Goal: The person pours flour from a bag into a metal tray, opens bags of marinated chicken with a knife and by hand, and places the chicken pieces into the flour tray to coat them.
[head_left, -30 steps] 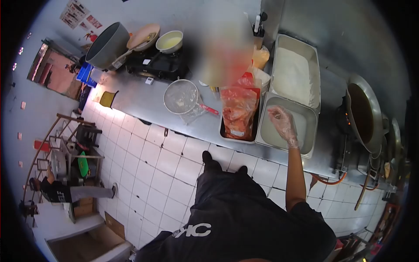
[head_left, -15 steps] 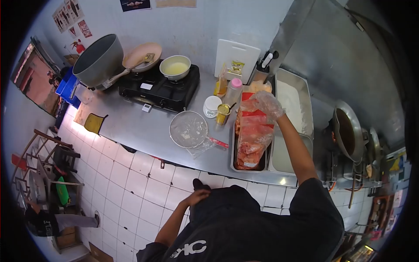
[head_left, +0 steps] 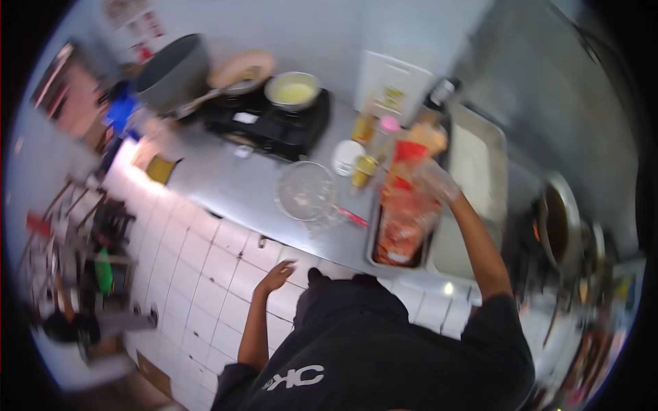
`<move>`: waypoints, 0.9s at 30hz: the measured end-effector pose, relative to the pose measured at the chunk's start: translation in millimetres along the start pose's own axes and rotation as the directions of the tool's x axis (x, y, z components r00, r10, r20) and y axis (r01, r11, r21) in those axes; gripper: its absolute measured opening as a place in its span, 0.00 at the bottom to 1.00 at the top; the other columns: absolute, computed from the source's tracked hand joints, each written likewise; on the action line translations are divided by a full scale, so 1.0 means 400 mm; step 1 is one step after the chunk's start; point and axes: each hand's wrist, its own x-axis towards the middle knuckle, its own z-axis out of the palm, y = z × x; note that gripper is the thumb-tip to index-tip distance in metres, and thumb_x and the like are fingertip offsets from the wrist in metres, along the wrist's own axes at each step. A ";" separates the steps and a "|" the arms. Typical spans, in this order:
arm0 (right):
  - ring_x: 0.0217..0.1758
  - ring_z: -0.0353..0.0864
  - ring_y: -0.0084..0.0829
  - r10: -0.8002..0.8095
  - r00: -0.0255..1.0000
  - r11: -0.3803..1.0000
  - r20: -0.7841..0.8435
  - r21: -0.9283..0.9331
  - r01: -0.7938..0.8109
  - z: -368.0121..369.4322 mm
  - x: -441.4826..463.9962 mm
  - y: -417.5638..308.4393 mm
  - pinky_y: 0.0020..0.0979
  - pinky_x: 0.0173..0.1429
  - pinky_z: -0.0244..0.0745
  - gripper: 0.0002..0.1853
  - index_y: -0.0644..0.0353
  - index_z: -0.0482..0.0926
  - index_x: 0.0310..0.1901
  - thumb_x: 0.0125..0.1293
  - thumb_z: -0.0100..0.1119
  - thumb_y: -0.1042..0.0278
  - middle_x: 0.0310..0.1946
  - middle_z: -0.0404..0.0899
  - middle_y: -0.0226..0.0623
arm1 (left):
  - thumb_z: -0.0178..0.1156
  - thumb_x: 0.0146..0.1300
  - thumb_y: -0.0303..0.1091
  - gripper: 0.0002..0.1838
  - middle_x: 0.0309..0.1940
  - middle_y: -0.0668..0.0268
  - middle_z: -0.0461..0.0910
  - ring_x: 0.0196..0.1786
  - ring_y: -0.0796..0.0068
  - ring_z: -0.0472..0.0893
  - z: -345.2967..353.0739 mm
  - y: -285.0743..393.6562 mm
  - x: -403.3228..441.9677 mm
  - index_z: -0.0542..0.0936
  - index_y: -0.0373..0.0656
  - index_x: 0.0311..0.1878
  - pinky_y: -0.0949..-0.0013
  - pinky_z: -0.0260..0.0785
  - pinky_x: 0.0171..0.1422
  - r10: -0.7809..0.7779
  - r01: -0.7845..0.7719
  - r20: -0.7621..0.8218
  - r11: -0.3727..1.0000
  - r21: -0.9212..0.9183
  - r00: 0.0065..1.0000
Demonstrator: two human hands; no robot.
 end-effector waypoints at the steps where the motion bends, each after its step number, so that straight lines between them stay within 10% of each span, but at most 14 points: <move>1: 0.36 0.85 0.38 -0.026 0.999 0.965 -0.023 -0.263 0.019 0.031 0.013 -0.011 0.40 0.42 0.77 0.13 0.53 0.82 0.45 0.61 0.62 0.58 0.35 0.85 0.39 | 0.57 0.76 0.43 0.27 0.64 0.58 0.78 0.64 0.65 0.77 -0.002 0.100 0.042 0.71 0.45 0.74 0.61 0.71 0.68 0.175 -0.175 0.008 0.984 0.041 0.985; 4: 0.43 0.87 0.44 -0.073 0.965 0.920 -0.251 0.358 0.162 -0.338 0.033 -0.154 0.42 0.51 0.80 0.20 0.54 0.86 0.45 0.61 0.63 0.47 0.41 0.87 0.41 | 0.54 0.78 0.46 0.26 0.61 0.59 0.79 0.66 0.70 0.75 0.021 0.491 0.143 0.72 0.42 0.72 0.64 0.66 0.71 0.548 -0.542 0.047 0.834 -0.103 0.835; 5: 0.44 0.87 0.46 -0.031 0.982 0.882 -0.187 0.458 0.114 -0.156 0.048 -0.075 0.43 0.53 0.81 0.23 0.54 0.87 0.47 0.60 0.65 0.44 0.44 0.88 0.42 | 0.55 0.78 0.45 0.24 0.59 0.61 0.79 0.62 0.71 0.77 0.033 0.594 0.186 0.73 0.42 0.70 0.64 0.67 0.70 0.582 -0.579 0.035 0.812 -0.072 0.813; 7: 0.38 0.87 0.46 -0.025 0.981 0.906 -0.192 0.411 0.104 -0.149 0.036 -0.069 0.44 0.46 0.82 0.18 0.53 0.88 0.43 0.60 0.66 0.48 0.35 0.87 0.42 | 0.57 0.77 0.43 0.20 0.56 0.61 0.82 0.57 0.67 0.82 0.070 0.772 0.258 0.78 0.41 0.64 0.63 0.73 0.63 0.670 -0.666 -0.004 0.737 -0.116 0.742; 12: 0.20 0.75 0.33 -0.226 0.889 0.971 -0.399 -0.171 0.170 0.112 -0.004 0.039 0.38 0.26 0.69 0.08 0.45 0.75 0.25 0.62 0.58 0.59 0.17 0.74 0.31 | 0.70 0.56 0.47 0.22 0.48 0.53 0.83 0.50 0.53 0.83 0.208 1.000 0.497 0.82 0.43 0.50 0.52 0.76 0.55 0.722 -0.580 -0.144 0.643 0.500 0.677; 15: 0.23 0.78 0.36 -0.046 0.967 0.991 -0.252 0.112 0.077 0.138 -0.013 0.010 0.39 0.28 0.70 0.09 0.45 0.76 0.24 0.60 0.59 0.58 0.18 0.75 0.34 | 0.71 0.52 0.46 0.21 0.43 0.51 0.83 0.49 0.49 0.83 0.289 1.022 0.565 0.83 0.42 0.44 0.50 0.76 0.54 0.752 -0.435 -0.211 0.559 0.706 0.624; 23: 0.33 0.83 0.49 0.083 0.978 0.972 -0.190 0.231 -0.037 -0.113 -0.048 -0.099 0.44 0.40 0.78 0.08 0.56 0.85 0.33 0.56 0.66 0.63 0.26 0.83 0.43 | 0.65 0.57 0.31 0.19 0.50 0.51 0.83 0.56 0.50 0.82 0.308 1.027 0.515 0.80 0.41 0.53 0.51 0.76 0.57 0.604 -0.430 -0.144 0.696 0.575 0.784; 25: 0.36 0.84 0.51 0.172 0.968 0.954 -0.180 0.277 -0.118 -0.188 -0.055 -0.115 0.45 0.43 0.79 0.09 0.59 0.86 0.35 0.55 0.66 0.64 0.29 0.84 0.45 | 0.64 0.66 0.38 0.15 0.50 0.50 0.81 0.55 0.51 0.82 0.310 0.965 0.522 0.80 0.39 0.50 0.56 0.75 0.58 0.804 -0.660 -0.295 0.593 0.461 0.516; 27: 0.39 0.83 0.52 0.343 0.924 0.889 -0.170 0.377 -0.261 -0.247 -0.063 -0.121 0.45 0.48 0.78 0.09 0.61 0.87 0.37 0.56 0.67 0.67 0.32 0.85 0.49 | 0.60 0.73 0.40 0.18 0.54 0.52 0.80 0.57 0.57 0.81 0.295 0.900 0.416 0.77 0.40 0.59 0.60 0.72 0.63 0.760 -0.753 -0.264 0.640 0.151 0.594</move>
